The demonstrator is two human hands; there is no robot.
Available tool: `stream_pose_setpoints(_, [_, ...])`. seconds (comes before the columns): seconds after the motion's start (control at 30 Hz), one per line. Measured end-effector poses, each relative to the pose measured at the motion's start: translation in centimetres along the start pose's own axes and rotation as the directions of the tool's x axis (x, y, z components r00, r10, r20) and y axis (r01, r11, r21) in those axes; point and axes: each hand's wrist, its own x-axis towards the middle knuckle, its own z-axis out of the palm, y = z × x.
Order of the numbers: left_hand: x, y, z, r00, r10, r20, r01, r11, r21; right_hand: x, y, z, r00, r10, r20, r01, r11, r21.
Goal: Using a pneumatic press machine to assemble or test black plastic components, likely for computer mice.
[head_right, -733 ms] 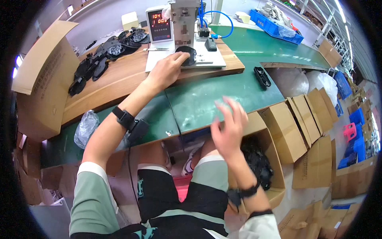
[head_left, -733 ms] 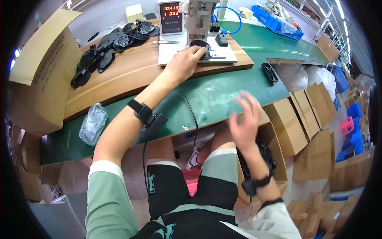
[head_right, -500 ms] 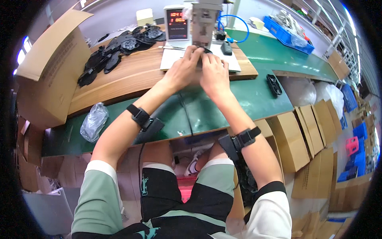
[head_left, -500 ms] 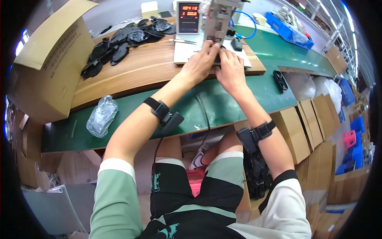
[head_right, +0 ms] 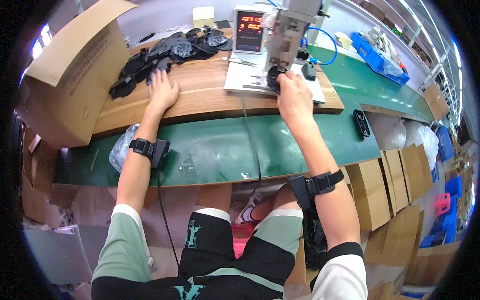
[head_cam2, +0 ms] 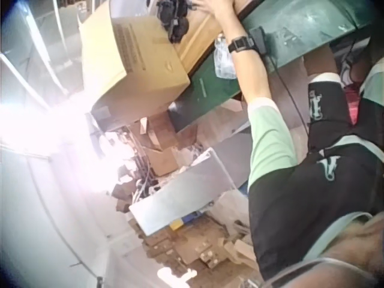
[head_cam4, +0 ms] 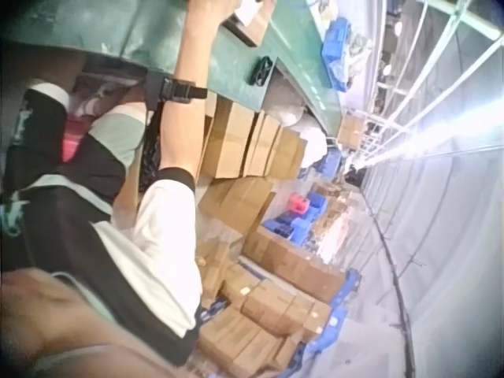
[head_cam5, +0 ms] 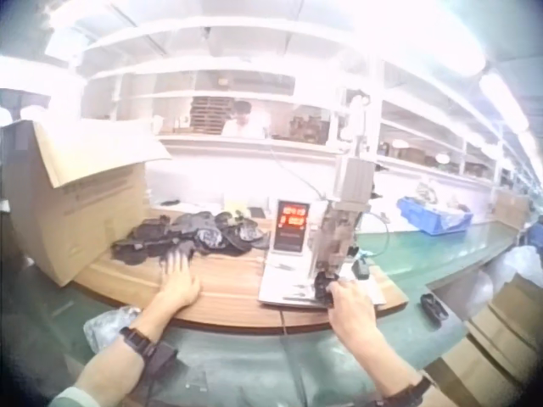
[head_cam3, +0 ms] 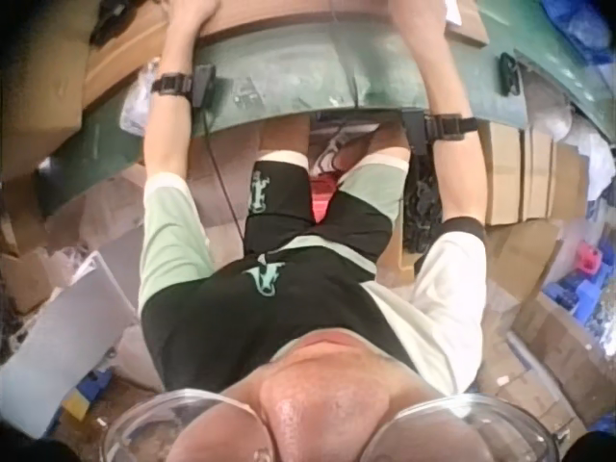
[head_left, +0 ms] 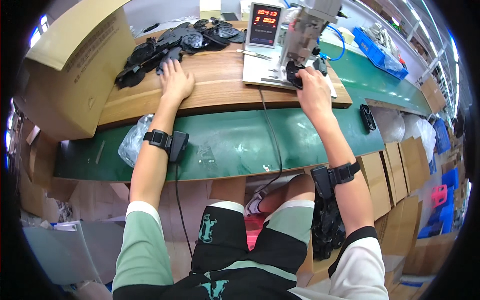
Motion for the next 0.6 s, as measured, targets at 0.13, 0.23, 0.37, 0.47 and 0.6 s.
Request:
stream_pose_setpoints(0.13, [-0.3, 7.3, -4.9, 0.942, 0.259, 0.215, -0.228, 0.961, -0.156, -1.2, 2.5, -1.3, 0.998, 0.054, 0.035, -0.051, 0.996, -0.077])
stream_pose_setpoints(0.23, [-1.4, 6.7, -5.5, 0.984, 0.164, 0.068, -0.146, 0.964, -0.223, -1.0, 1.9, -1.1, 0.998, 0.038, 0.051, -0.035, 0.997, -0.064])
stream_pose_setpoints(0.37, [-1.5, 5.9, -3.9, 0.965, 0.116, 0.236, -0.037, 0.949, -0.314, -0.8, 1.4, -1.3, 0.997, 0.046, 0.063, -0.042, 0.997, -0.072])
stream_pose_setpoints(0.47, [-1.2, 6.3, -4.0, 0.949, 0.083, 0.304, 0.005, 0.961, -0.278, -0.9, 1.9, -1.0, 0.999, 0.013, 0.04, -0.01, 0.997, -0.075])
stream_pose_setpoints(0.6, [-0.6, 5.8, -5.5, 0.953, 0.175, 0.247, -0.054, 0.902, -0.428, -0.9, 1.9, -0.8, 1.0, -0.01, 0.026, 0.012, 0.997, -0.07])
